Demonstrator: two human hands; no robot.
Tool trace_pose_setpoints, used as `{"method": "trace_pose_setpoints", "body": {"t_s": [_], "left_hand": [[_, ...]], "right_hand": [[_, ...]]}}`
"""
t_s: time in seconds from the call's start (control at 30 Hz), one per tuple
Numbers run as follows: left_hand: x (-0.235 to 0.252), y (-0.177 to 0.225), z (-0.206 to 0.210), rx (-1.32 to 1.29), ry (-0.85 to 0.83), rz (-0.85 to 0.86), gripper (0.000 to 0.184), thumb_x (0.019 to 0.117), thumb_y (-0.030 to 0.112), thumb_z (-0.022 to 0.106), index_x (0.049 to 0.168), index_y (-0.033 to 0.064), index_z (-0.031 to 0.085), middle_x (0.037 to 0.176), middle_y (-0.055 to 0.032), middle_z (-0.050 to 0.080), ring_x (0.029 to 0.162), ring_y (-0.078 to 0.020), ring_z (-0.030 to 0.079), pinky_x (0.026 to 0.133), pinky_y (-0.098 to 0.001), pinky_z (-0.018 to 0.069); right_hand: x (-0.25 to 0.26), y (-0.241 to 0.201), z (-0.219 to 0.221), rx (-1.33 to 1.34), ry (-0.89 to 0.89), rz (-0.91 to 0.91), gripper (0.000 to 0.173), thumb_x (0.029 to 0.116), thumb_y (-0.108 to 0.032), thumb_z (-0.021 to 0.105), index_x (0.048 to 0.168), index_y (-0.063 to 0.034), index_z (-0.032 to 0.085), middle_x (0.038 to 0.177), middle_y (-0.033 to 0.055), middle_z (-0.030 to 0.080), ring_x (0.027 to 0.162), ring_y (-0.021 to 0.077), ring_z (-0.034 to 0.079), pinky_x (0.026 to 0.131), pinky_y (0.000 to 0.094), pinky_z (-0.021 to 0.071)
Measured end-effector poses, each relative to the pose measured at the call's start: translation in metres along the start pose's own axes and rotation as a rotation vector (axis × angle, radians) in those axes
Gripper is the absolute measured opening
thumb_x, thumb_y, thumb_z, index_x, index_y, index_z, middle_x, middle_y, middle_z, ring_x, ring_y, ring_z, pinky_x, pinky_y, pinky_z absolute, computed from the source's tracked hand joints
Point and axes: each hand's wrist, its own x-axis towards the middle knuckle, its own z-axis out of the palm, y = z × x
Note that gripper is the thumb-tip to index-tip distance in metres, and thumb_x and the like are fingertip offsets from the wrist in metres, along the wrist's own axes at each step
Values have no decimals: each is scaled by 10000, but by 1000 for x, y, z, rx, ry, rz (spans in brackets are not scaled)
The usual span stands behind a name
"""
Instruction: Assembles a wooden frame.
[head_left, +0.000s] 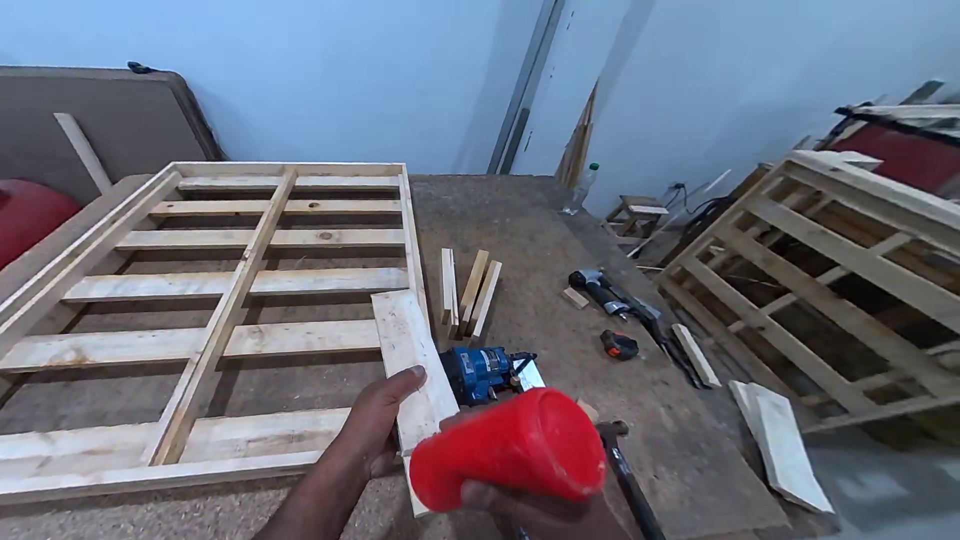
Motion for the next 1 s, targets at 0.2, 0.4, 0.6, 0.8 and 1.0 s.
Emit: {"method": "trace_pose_setpoints", "body": {"t_s": [0.2, 0.4, 0.6, 0.8, 1.0], "left_hand": [[1, 2, 0, 9, 23, -22, 351, 1086, 252, 488, 1239, -45, 593, 1007, -207, 738, 906, -289, 750, 808, -445, 641], [11, -1, -1, 31, 38, -19, 328, 1080, 233, 494, 1224, -42, 599, 992, -199, 737, 893, -280, 747, 795, -440, 642], [17, 3, -4, -14, 78, -45, 322, 1082, 238, 479, 1236, -24, 584, 990, -197, 732, 889, -282, 746, 790, -450, 643], [24, 4, -5, 28, 91, -10, 328, 1087, 230, 456, 1268, -19, 571, 999, -192, 734, 890, -281, 746, 781, -459, 643], [17, 7, -38, 90, 85, 115, 310, 1106, 196, 303, 1217, 111, 580, 970, -29, 773, 881, -129, 756, 790, -348, 651]], "right_hand": [[13, -1, -14, 51, 94, -19, 393, 798, -114, 875, 1146, -122, 693, 1055, -12, 772, 986, 131, 747, 897, 360, 648], [7, 5, -17, 148, 15, 14, 405, 822, -126, 856, 1195, -155, 701, 1110, 9, 771, 1030, 151, 741, 929, 374, 632], [24, 14, -26, 134, 318, -17, 386, 826, -238, 869, 1107, -84, 653, 977, 14, 763, 913, 135, 749, 843, 357, 652], [28, 27, -35, 8, 418, 265, 530, 797, -318, 863, 1093, 32, 597, 907, 39, 745, 847, 140, 746, 784, 345, 658], [43, 94, -138, 44, 887, 662, 421, 1029, -269, 634, 1304, 34, 533, 1025, 209, 711, 858, 306, 745, 716, 462, 654]]}}
